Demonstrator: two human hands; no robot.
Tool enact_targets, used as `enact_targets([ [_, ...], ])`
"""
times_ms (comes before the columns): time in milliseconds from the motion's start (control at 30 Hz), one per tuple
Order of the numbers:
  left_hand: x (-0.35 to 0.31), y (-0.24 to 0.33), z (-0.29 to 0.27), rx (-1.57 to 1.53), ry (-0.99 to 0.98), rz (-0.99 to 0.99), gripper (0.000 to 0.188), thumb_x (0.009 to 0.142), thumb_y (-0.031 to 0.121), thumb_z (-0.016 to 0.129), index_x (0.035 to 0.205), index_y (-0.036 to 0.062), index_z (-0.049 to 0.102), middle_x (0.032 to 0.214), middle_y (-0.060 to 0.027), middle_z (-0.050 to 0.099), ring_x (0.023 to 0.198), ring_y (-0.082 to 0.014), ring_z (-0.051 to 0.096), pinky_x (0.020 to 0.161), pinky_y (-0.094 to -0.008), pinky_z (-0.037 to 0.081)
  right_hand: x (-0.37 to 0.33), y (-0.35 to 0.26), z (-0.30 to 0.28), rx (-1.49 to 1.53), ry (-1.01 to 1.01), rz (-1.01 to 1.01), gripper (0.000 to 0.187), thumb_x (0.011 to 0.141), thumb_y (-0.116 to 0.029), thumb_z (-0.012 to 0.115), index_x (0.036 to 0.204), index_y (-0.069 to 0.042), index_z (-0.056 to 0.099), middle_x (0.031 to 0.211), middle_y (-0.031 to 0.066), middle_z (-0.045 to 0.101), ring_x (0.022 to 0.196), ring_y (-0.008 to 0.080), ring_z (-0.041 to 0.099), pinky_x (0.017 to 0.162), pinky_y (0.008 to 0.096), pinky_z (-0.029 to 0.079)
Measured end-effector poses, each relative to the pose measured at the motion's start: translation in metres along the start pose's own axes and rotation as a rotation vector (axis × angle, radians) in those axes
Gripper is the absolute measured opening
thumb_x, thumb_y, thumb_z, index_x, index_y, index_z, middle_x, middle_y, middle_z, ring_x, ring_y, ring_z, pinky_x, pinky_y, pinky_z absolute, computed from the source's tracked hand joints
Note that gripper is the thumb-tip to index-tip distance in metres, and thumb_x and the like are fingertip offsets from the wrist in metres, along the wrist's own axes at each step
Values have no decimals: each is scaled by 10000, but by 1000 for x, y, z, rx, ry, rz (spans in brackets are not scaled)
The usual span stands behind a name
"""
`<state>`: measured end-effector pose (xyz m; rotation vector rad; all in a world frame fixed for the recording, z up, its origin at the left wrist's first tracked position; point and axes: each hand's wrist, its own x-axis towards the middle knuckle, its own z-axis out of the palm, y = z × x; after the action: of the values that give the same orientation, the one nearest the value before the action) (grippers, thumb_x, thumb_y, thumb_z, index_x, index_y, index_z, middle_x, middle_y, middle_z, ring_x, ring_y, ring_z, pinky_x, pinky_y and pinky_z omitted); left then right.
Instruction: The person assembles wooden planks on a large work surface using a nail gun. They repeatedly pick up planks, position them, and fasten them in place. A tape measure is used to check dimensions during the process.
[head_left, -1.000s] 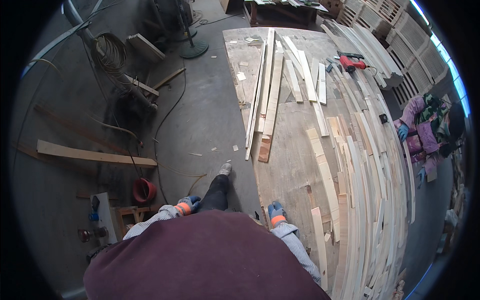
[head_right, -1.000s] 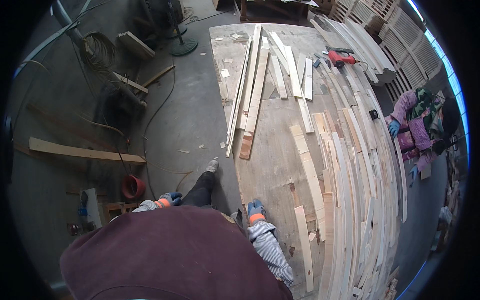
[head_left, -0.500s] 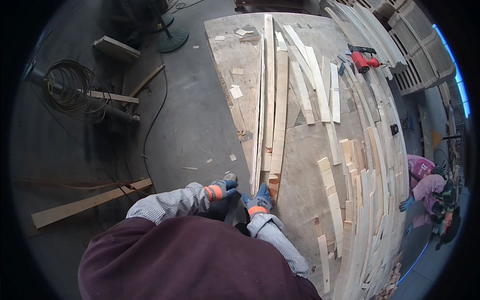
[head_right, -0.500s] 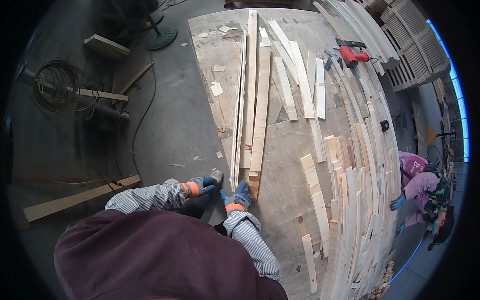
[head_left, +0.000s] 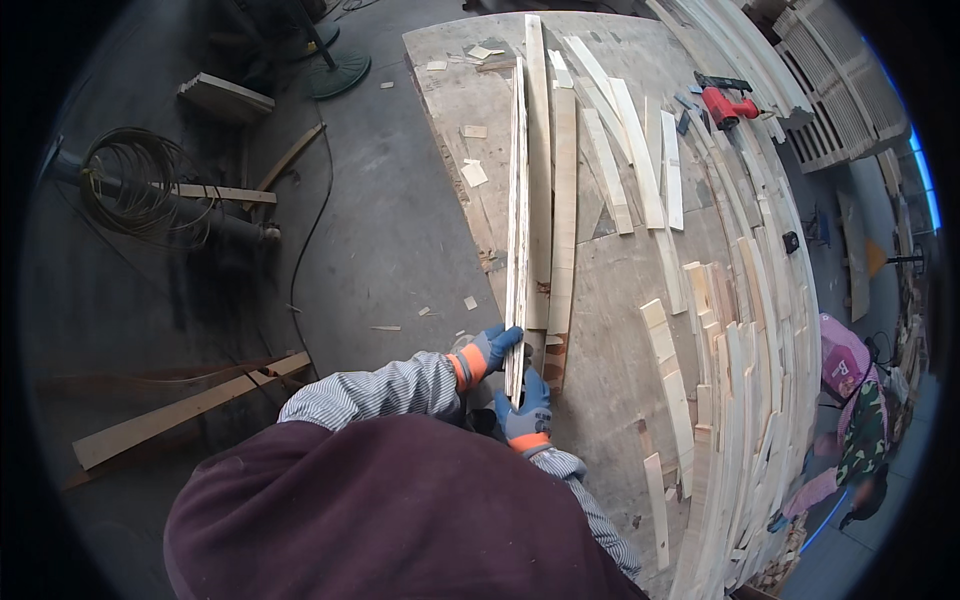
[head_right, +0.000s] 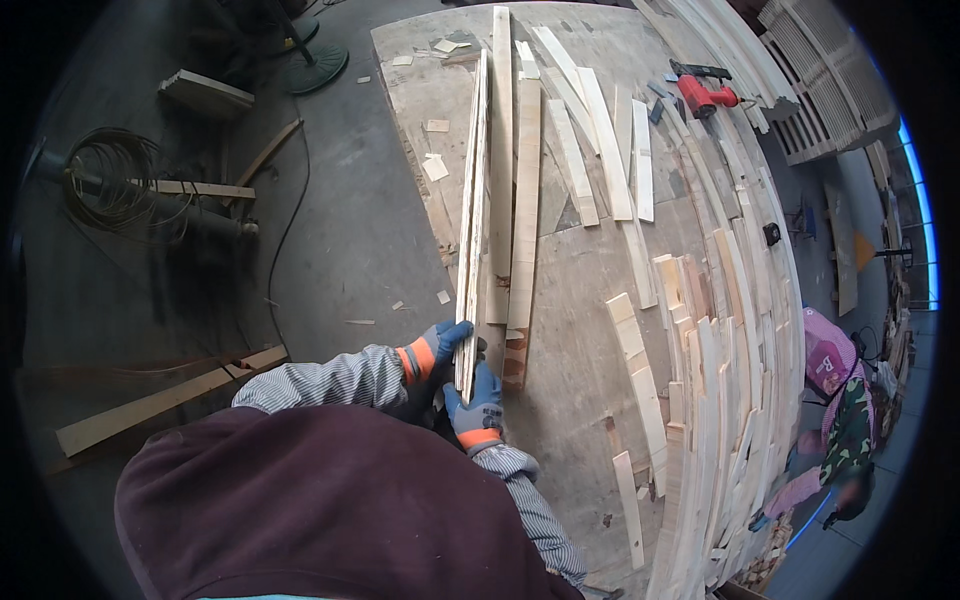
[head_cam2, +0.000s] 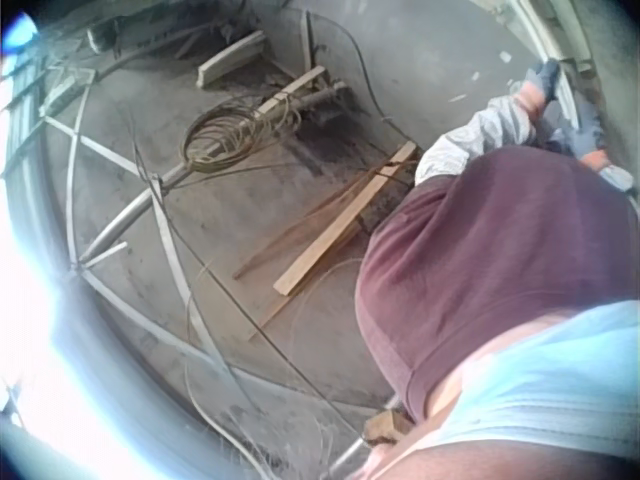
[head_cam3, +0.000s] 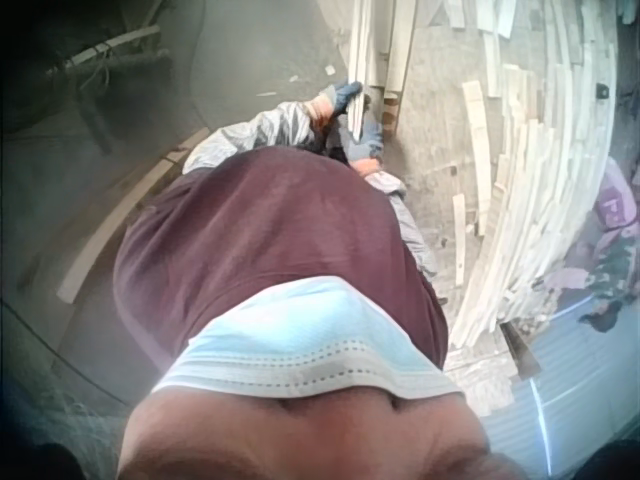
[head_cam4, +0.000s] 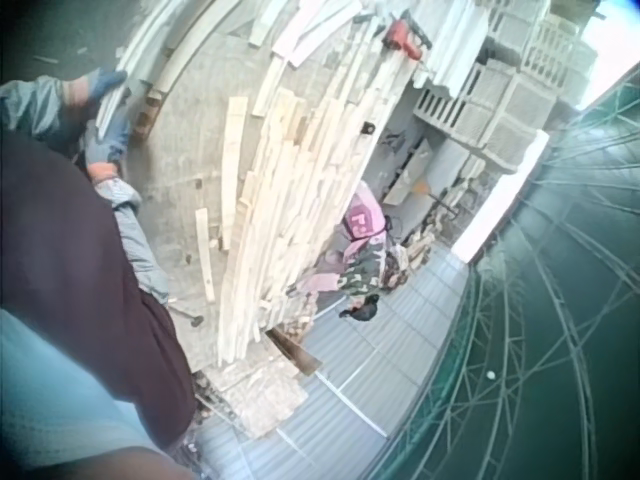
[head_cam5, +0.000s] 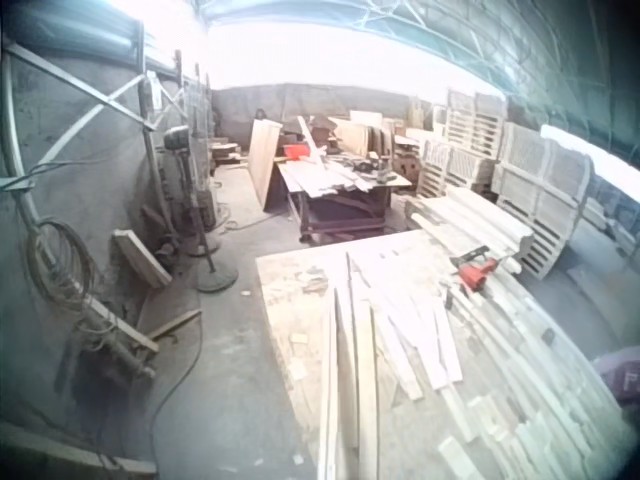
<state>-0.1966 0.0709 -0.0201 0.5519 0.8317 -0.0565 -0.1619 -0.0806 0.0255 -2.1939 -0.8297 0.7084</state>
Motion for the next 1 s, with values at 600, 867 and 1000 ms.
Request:
enact_targets([
  [600,-71,-49,19,-89,15,-17,440,940,454,425,1135,75,535,886,-112,634,738,-243,626,674,-395,530,-66,42,-71,1459,-283,494,371,915,-179,491,1233,10,474,968,147,623,695,183,602,596,292,526],
  [867,-79,-67,34,-35,15,44,525,921,546,425,1130,79,540,927,-103,627,789,-236,614,706,-401,515,-63,21,-68,925,-187,262,423,921,-208,550,1294,-22,477,933,41,608,643,130,566,567,261,487],
  [1000,-91,-69,45,221,128,32,582,888,593,491,1111,64,588,1007,-95,637,850,-227,614,755,-366,514,-61,5,-54,36,-177,-10,682,890,-370,562,1420,-17,317,1325,265,475,1195,369,502,978,399,409],
])
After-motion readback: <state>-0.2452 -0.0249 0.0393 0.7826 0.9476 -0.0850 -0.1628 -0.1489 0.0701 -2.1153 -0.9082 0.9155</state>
